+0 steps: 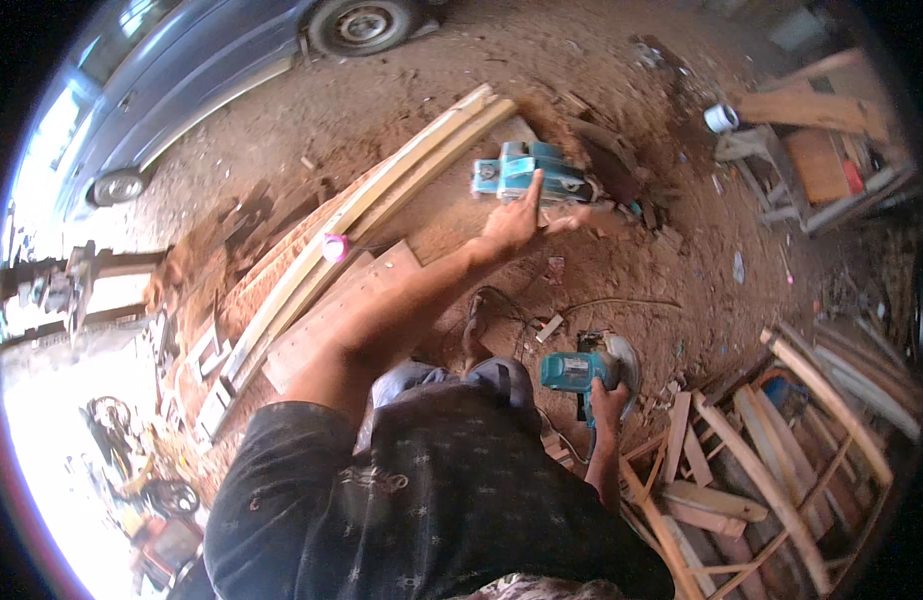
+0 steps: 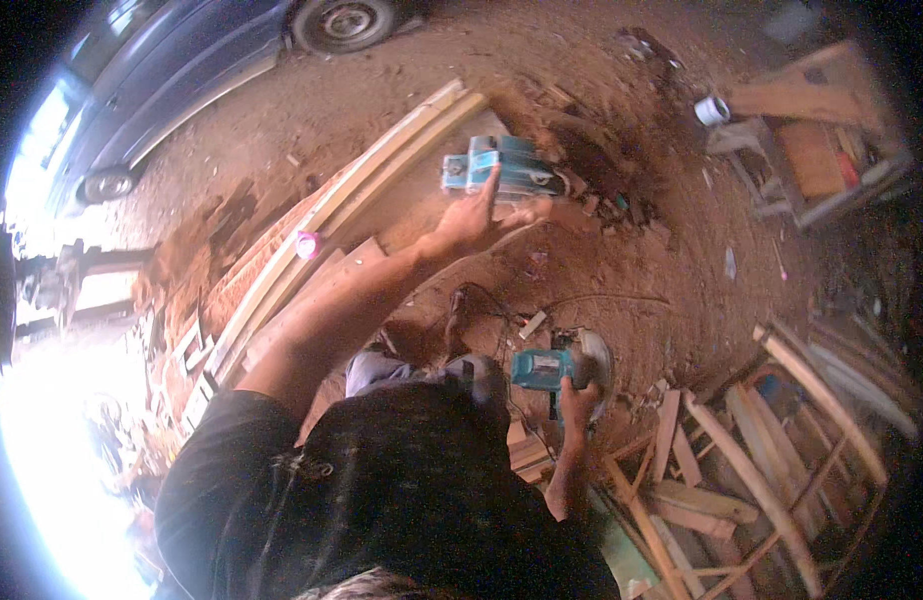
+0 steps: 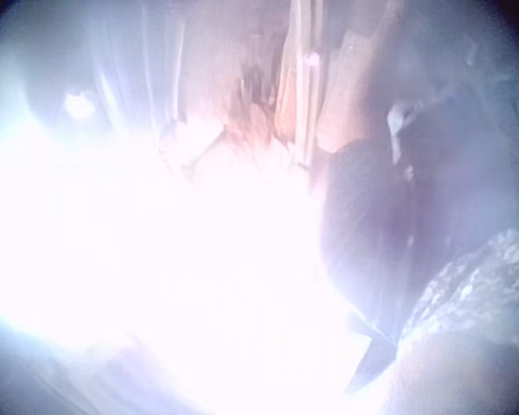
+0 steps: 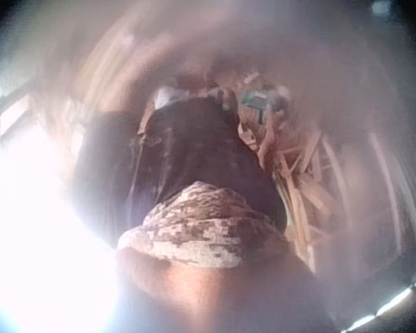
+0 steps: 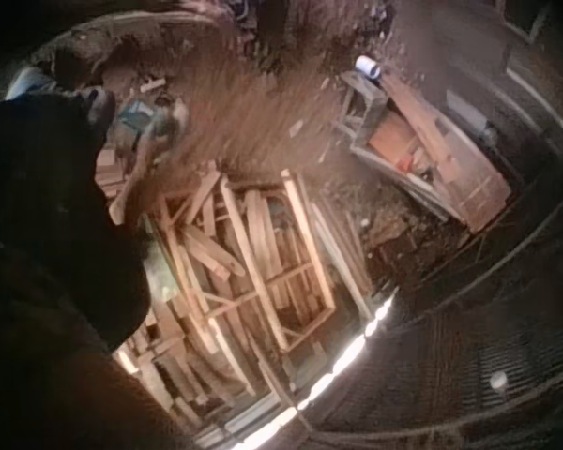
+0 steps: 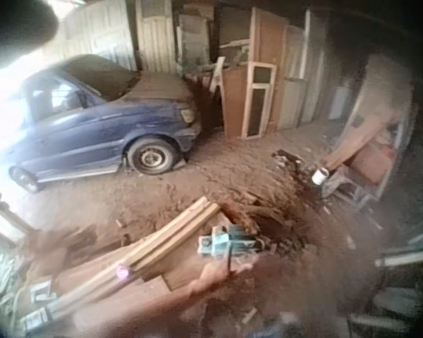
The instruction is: The person selects wooden planks from a pile, measures them with a tape measure, and cuts them using a circular saw. The person repeats the measuring and cutting process on multiple planks, handling each piece individually.
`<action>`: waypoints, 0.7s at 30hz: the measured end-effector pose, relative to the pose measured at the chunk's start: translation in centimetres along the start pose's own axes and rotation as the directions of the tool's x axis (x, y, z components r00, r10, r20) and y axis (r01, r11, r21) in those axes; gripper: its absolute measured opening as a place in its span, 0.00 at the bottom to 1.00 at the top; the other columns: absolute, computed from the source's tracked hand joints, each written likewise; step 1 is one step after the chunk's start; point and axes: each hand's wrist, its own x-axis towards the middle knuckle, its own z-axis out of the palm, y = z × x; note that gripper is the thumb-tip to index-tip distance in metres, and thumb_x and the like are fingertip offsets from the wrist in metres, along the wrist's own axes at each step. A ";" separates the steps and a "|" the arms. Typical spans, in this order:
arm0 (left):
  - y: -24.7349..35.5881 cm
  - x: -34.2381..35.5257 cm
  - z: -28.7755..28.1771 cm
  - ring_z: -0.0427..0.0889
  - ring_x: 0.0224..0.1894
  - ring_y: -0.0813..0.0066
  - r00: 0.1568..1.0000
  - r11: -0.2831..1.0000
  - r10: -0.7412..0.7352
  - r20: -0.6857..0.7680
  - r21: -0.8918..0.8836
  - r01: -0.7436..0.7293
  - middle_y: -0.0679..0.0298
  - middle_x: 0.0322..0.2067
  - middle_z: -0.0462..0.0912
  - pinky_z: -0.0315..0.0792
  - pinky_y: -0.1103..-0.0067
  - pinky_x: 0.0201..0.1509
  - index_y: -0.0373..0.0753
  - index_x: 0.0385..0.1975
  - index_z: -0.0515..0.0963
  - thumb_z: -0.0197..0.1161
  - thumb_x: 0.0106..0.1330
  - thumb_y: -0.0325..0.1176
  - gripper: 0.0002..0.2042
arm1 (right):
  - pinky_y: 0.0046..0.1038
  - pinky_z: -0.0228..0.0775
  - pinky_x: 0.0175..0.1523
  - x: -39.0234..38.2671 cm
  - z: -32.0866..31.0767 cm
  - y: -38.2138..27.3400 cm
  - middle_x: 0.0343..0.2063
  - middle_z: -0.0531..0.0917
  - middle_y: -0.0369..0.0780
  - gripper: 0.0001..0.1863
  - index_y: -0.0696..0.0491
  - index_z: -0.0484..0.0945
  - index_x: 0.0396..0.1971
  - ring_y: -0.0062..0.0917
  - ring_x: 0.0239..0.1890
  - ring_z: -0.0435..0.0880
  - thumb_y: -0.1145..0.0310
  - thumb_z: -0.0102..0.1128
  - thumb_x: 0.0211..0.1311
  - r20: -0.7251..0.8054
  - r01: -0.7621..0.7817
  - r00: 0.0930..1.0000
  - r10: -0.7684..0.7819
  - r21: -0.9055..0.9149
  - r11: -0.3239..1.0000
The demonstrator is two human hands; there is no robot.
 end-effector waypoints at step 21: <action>-28.7 -26.4 -7.5 0.57 0.69 0.41 0.923 0.918 -0.003 -0.385 0.364 0.155 0.46 0.69 0.58 0.54 0.49 0.72 0.55 0.76 0.53 0.85 0.26 0.44 0.66 | 0.46 0.77 0.52 -11.5 18.2 -34.7 0.44 0.84 0.53 0.30 0.41 0.69 0.68 0.50 0.47 0.84 0.58 0.60 0.67 0.967 0.986 0.061 -0.249 -0.097 -0.137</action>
